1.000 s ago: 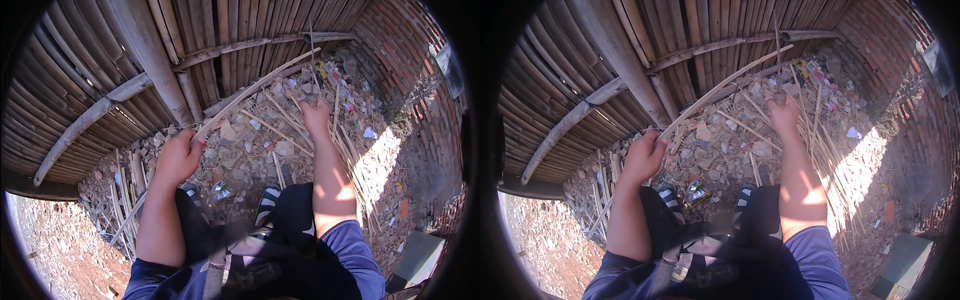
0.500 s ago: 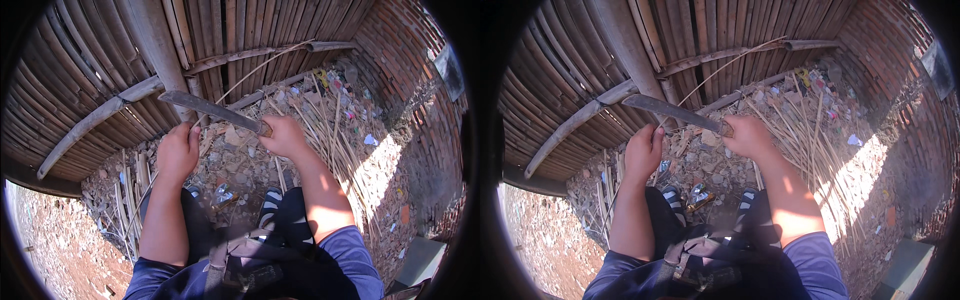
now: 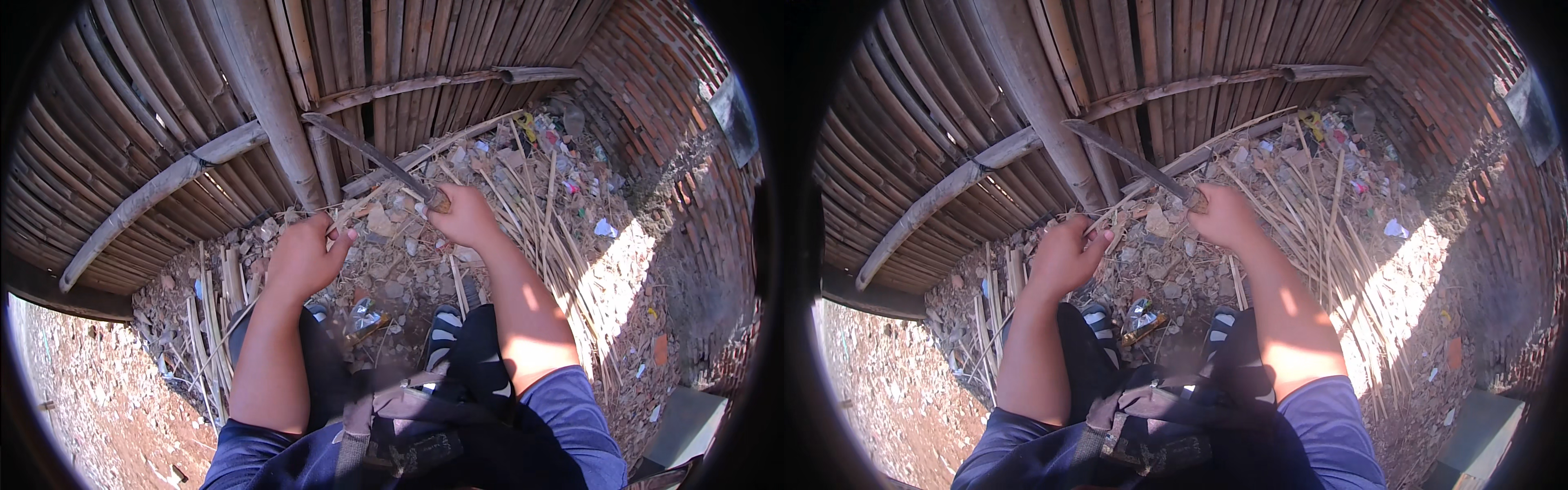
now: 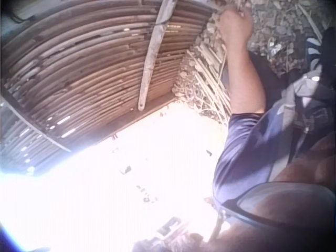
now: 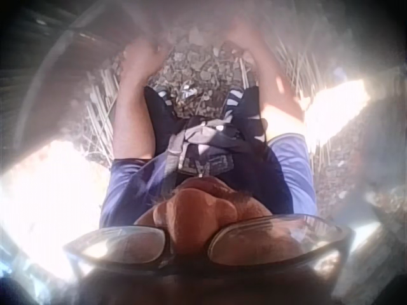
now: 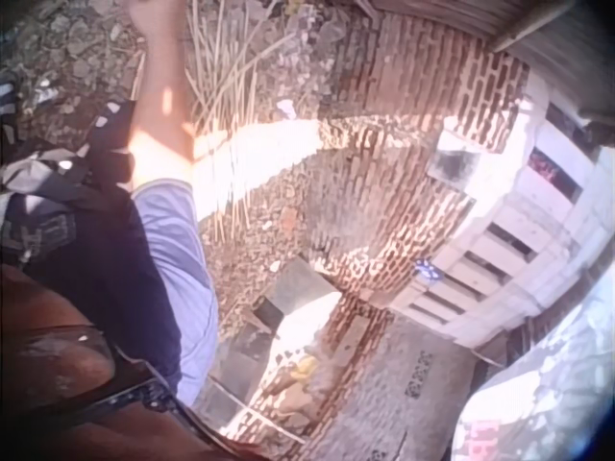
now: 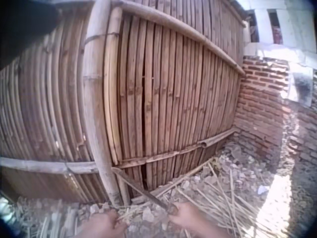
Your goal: The person scrapes a thin strip of wood using a large knife, holding the wood with one hand and drawing the blade along its surface while sitting on the ground.
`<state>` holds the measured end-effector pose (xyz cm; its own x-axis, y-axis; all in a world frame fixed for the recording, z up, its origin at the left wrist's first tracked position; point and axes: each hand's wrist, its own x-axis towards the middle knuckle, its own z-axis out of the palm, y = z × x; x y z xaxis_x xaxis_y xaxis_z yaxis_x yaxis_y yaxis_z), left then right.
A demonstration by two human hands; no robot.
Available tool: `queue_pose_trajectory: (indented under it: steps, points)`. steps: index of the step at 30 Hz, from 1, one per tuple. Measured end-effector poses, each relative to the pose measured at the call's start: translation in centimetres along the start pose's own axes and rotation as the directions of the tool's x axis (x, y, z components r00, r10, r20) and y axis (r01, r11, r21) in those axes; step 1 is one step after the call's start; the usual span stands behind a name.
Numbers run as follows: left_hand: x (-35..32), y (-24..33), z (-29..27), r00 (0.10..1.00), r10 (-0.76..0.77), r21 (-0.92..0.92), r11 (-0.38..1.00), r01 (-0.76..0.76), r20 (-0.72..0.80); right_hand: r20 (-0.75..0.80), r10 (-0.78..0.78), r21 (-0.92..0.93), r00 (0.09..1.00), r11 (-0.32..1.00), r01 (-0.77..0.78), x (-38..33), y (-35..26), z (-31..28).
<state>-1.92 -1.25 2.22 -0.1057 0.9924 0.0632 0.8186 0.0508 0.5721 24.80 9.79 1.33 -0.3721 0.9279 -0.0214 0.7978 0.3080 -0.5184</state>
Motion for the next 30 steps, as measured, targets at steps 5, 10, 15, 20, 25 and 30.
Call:
queue_pose_trajectory:
  steps: [5,10,15,20,25,30]
  points:
    - [0.5,0.5,1.4,0.999,0.023,0.052,0.998,-0.025,0.038,0.013,0.005,0.034,1.0,0.999,-0.006,0.0,-0.9,1.1]
    - [0.6,0.1,1.5,0.993,0.018,-0.023,1.0,-0.015,0.115,0.126,-0.071,-0.101,0.99,0.991,0.084,0.4,-0.6,1.5]
    - [1.4,0.0,0.9,0.989,-0.085,-0.051,0.994,0.092,0.122,0.052,0.178,0.177,0.983,0.967,-0.184,1.6,2.1,0.6]
    - [1.4,-0.3,2.0,0.997,-0.032,-0.073,0.997,0.037,0.071,0.046,0.025,0.083,0.999,0.996,-0.029,0.5,0.2,2.4]
    - [1.0,-0.2,1.4,0.988,-0.043,-0.092,0.994,0.057,0.145,0.162,-0.116,-0.134,0.98,0.981,0.138,0.3,-1.2,1.9]
    - [1.4,-0.6,1.0,0.992,-0.027,-0.076,0.996,0.037,0.124,-0.03,0.031,0.251,0.999,0.968,-0.023,1.4,1.8,2.3]
